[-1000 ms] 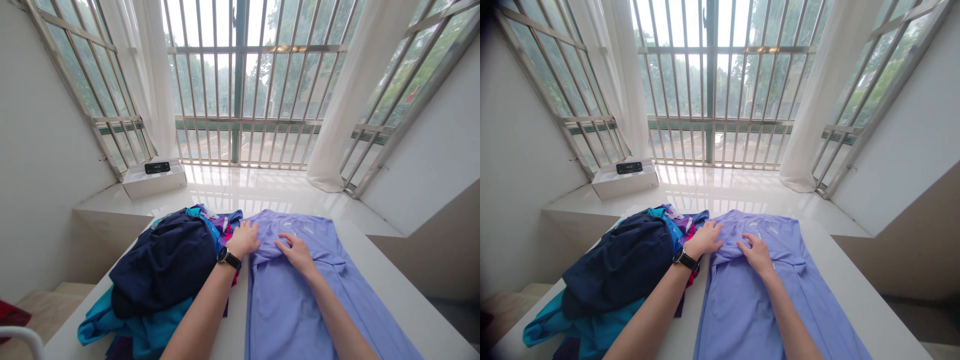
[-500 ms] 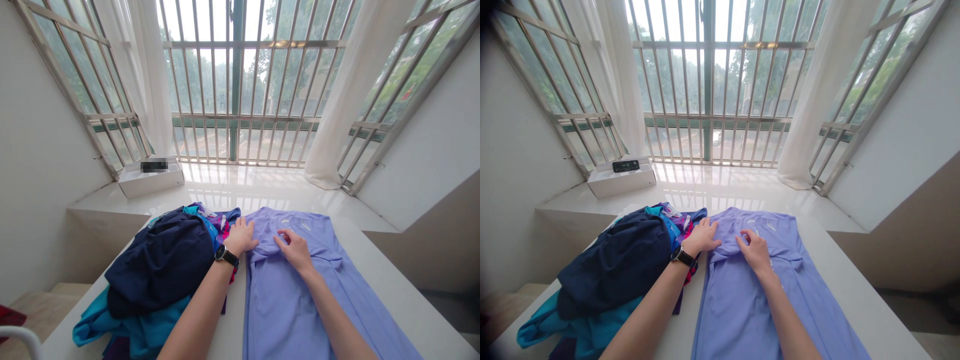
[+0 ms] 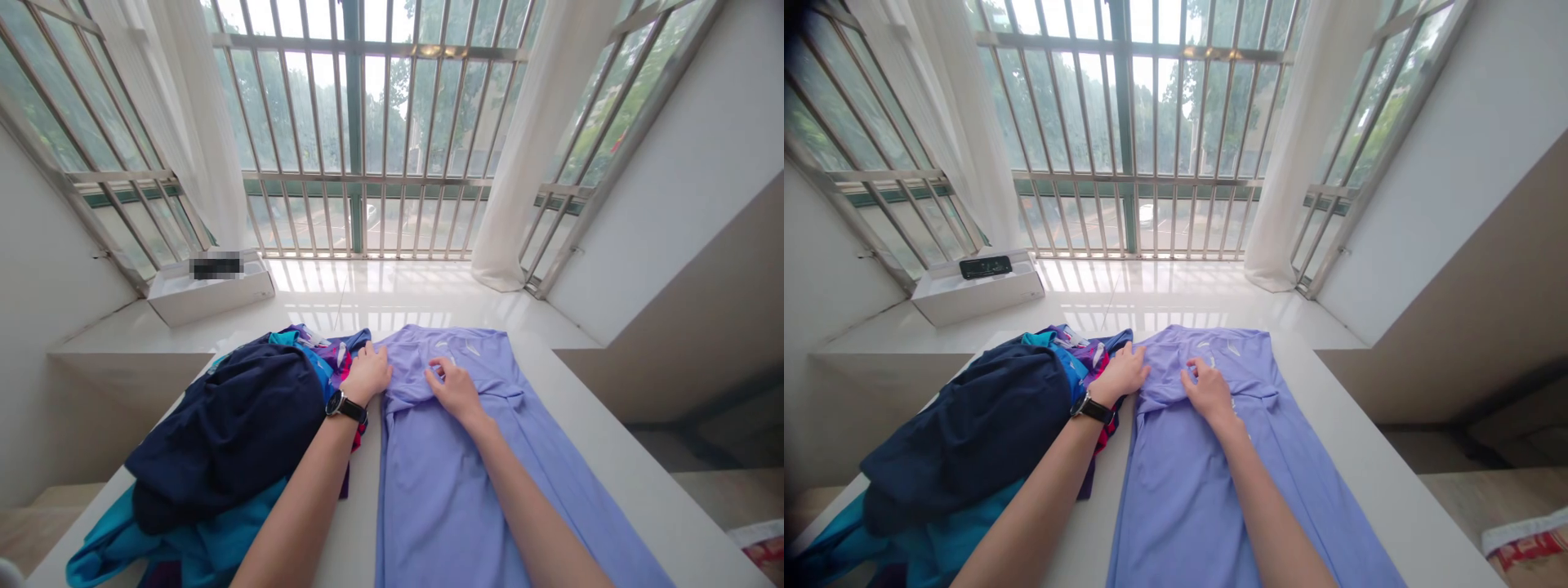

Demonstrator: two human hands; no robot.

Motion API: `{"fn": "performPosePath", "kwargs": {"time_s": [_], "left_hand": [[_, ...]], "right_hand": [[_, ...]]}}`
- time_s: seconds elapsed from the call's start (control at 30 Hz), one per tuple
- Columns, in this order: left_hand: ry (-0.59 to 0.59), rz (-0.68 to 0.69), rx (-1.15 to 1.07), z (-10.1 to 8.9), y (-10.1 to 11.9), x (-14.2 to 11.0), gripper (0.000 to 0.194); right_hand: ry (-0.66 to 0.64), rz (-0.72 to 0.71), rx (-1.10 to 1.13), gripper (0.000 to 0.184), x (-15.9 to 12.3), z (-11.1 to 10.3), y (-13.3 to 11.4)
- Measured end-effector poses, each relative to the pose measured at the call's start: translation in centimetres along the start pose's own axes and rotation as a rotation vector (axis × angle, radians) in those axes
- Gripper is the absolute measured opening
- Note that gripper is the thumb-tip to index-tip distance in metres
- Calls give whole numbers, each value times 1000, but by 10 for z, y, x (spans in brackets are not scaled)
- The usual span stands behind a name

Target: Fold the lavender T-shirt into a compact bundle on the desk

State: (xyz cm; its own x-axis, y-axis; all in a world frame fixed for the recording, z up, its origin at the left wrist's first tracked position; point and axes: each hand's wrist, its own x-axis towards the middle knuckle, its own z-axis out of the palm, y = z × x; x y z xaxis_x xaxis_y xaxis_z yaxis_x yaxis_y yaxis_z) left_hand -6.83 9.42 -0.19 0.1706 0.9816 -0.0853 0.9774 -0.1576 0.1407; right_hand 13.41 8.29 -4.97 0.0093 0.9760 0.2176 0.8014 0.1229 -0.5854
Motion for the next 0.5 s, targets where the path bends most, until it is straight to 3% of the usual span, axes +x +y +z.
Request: {"fn": "performPosePath", "kwargs": {"time_s": [0.33, 0.5], "left_hand": [[71, 71, -2, -11, 5, -3, 36], [-29, 240, -69, -14, 12, -3, 27]], "right_hand": [[-34, -3, -48, 23, 1, 1, 2], [-73, -16, -28, 27, 3, 1, 6]]}}
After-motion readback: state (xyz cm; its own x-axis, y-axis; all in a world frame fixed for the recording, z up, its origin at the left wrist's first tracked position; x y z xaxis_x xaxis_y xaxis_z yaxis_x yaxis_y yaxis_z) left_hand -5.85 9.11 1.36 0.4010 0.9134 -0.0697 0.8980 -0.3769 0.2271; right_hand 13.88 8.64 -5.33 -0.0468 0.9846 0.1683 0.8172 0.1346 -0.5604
